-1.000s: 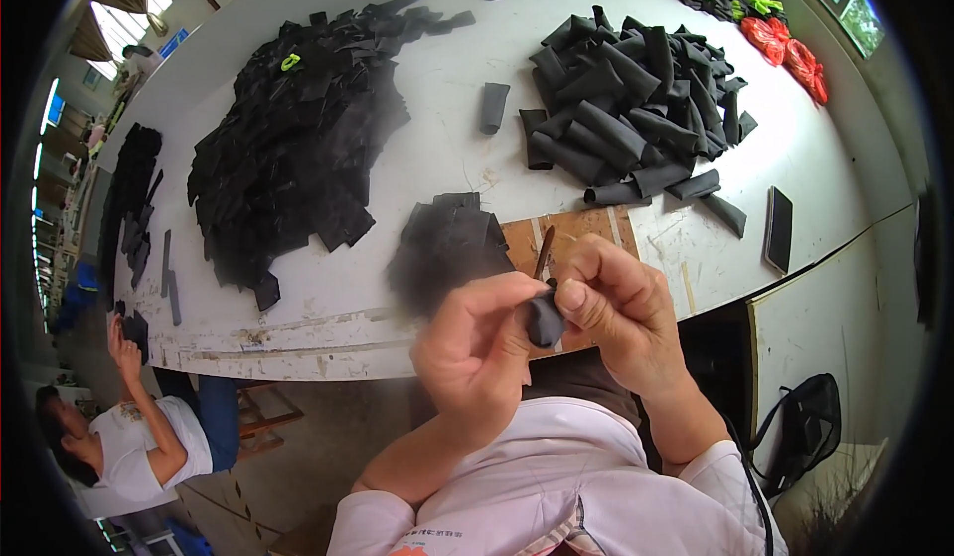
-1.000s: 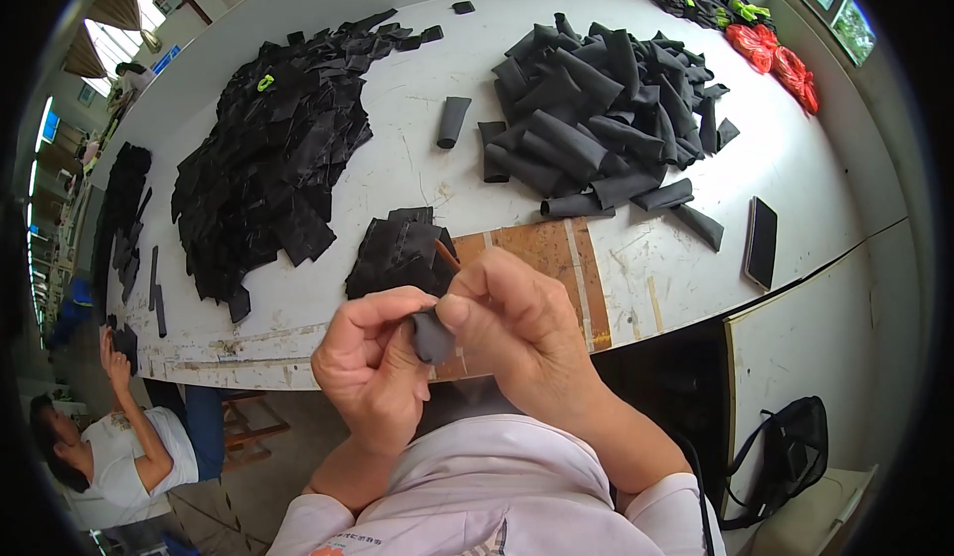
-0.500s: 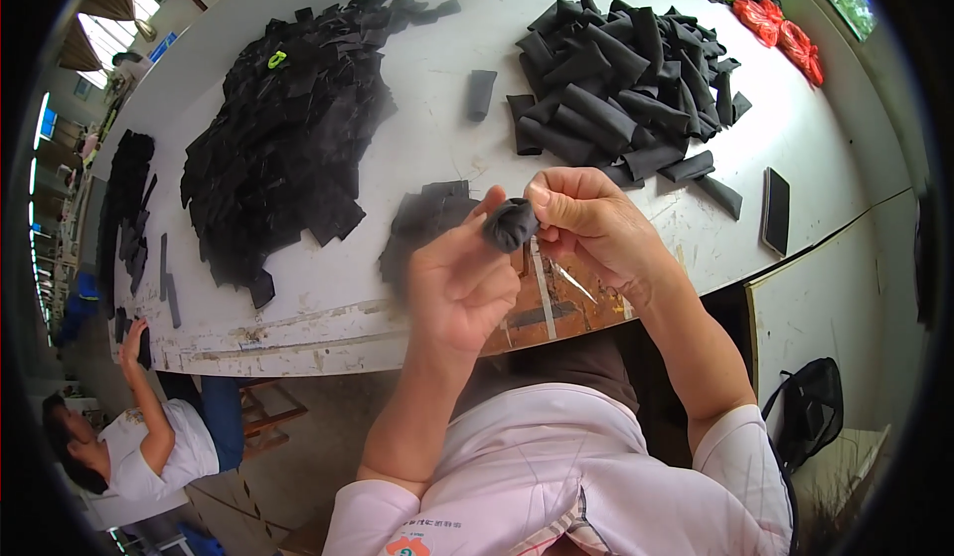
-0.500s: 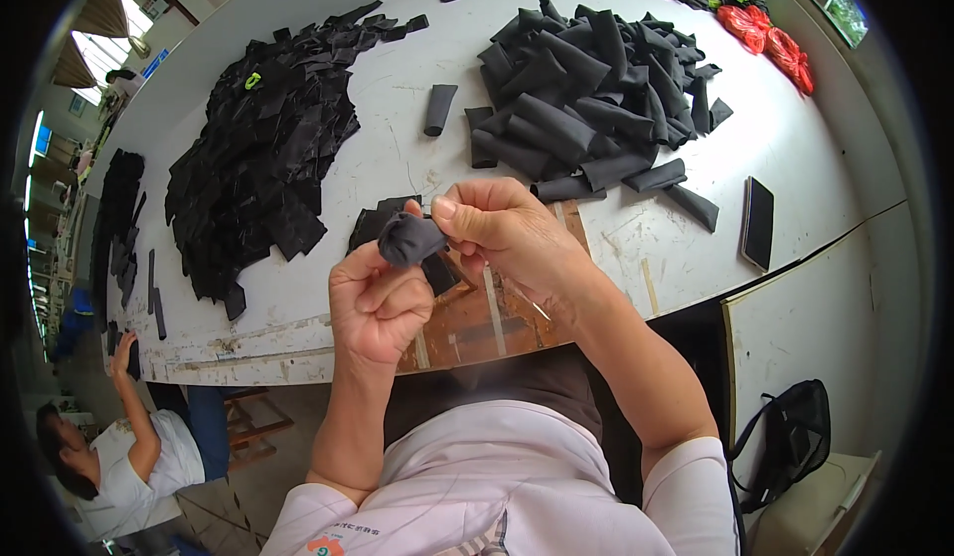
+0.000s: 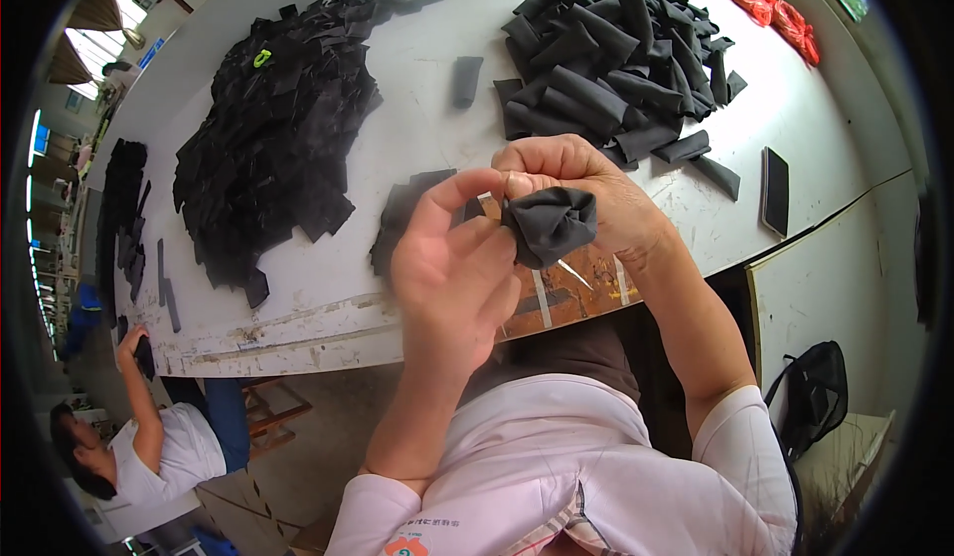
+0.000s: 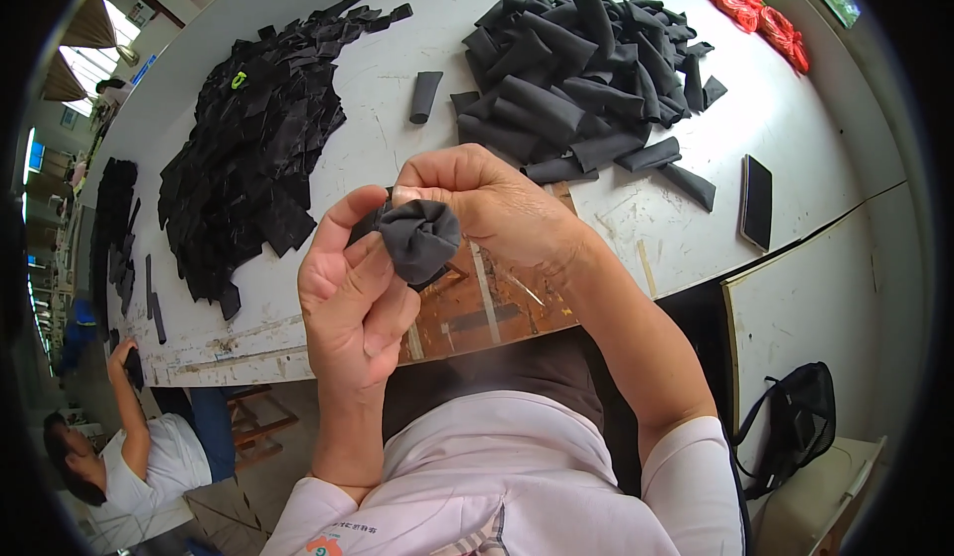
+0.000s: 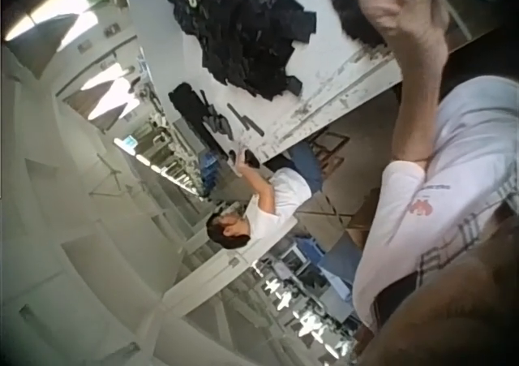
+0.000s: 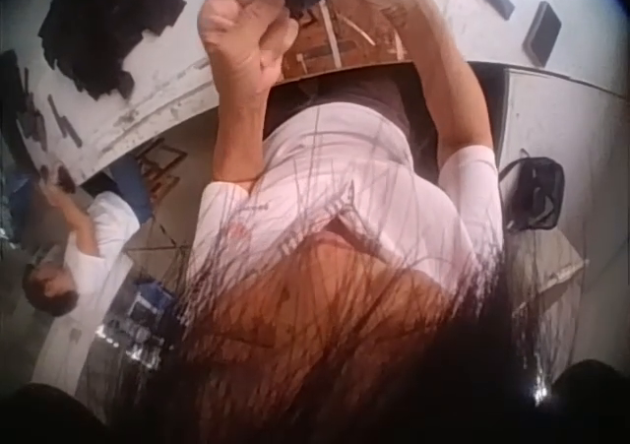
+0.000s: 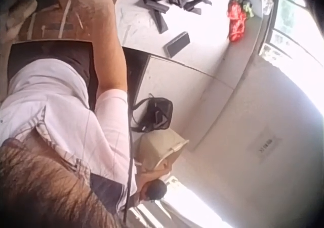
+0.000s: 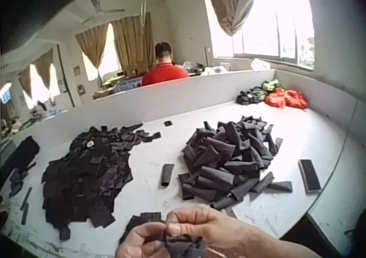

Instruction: Manually assemble or process small black rubber/plastic parts on a workbench.

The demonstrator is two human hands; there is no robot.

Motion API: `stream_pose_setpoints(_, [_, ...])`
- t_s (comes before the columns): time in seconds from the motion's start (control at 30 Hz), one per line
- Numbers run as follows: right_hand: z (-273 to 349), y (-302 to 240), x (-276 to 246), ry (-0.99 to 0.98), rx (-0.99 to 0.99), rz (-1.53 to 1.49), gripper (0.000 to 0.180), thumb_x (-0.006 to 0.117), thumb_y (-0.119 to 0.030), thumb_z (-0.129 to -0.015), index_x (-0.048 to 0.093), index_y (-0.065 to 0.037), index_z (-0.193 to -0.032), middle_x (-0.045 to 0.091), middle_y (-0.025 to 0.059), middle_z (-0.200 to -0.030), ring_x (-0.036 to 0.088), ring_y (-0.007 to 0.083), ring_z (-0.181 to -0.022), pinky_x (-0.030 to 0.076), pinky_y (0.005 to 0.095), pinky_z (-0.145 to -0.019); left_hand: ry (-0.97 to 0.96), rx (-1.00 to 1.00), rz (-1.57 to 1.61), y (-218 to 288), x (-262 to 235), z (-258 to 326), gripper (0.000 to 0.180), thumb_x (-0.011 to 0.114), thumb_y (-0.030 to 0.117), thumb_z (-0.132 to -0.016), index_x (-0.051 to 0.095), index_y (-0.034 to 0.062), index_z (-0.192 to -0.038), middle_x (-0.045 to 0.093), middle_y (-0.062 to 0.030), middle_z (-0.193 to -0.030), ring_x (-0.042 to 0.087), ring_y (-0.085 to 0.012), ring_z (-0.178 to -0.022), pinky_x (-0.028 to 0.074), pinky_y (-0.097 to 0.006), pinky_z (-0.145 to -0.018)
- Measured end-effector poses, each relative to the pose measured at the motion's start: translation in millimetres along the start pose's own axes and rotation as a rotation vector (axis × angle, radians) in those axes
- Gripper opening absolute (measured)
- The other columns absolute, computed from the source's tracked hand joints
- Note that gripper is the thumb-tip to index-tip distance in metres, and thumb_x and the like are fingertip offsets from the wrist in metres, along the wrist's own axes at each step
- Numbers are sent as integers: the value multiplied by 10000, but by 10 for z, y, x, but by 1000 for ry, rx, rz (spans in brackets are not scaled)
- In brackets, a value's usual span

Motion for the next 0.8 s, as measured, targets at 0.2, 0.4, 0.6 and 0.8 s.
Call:
stream_pose_setpoints(0.2, [159, 598, -153, 80, 143, -107, 294, 555, -324, -844, 542, -60, -716, 456, -38, -606, 412, 55, -548, 347, 191, -516, 155, -208, 101, -413, -566, 15, 234, 586, 46, -781, 493, 20, -994, 552, -35, -742, 276, -14, -349, 218, -156, -325])
stream_pose_setpoints(0.4, [101, 306, -75, 131, 57, -3, 300, 562, -302, -847, 522, -46, -697, 391, -48, -594, 349, 39, -534, 273, 184, -461, -16, -388, 817, -407, -218, -58, 272, 485, 53, -791, 486, -45, -1045, 566, -59, -739, 250, -51, -300, 195, -175, -313])
stream_pose_setpoints(0.6, [61, 527, -182, 109, 176, -24, 294, 562, -304, -846, 532, -51, -700, 415, -46, -597, 381, 47, -542, 304, 179, -472, 18, -342, 583, -574, -600, -70, 296, 498, 74, -795, 502, -35, -1070, 593, -65, -827, 377, -73, -356, 274, -192, -346])
stream_pose_setpoints(0.8, [171, 594, -275, 191, 144, 3, 303, 509, -321, -875, 535, -47, -750, 465, -32, -630, 418, 42, -566, 353, 192, -513, 9, 402, -831, 193, -223, -82, 282, 614, 130, -800, 539, -15, -1029, 583, -93, -935, 529, -92, -748, 419, -197, -642])
Point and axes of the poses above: each hand's wrist, its own z-axis away from the middle knuckle, its own x-axis out of the palm, y = z × x, the point moved 9 cm from there along -z, towards the middle knuckle
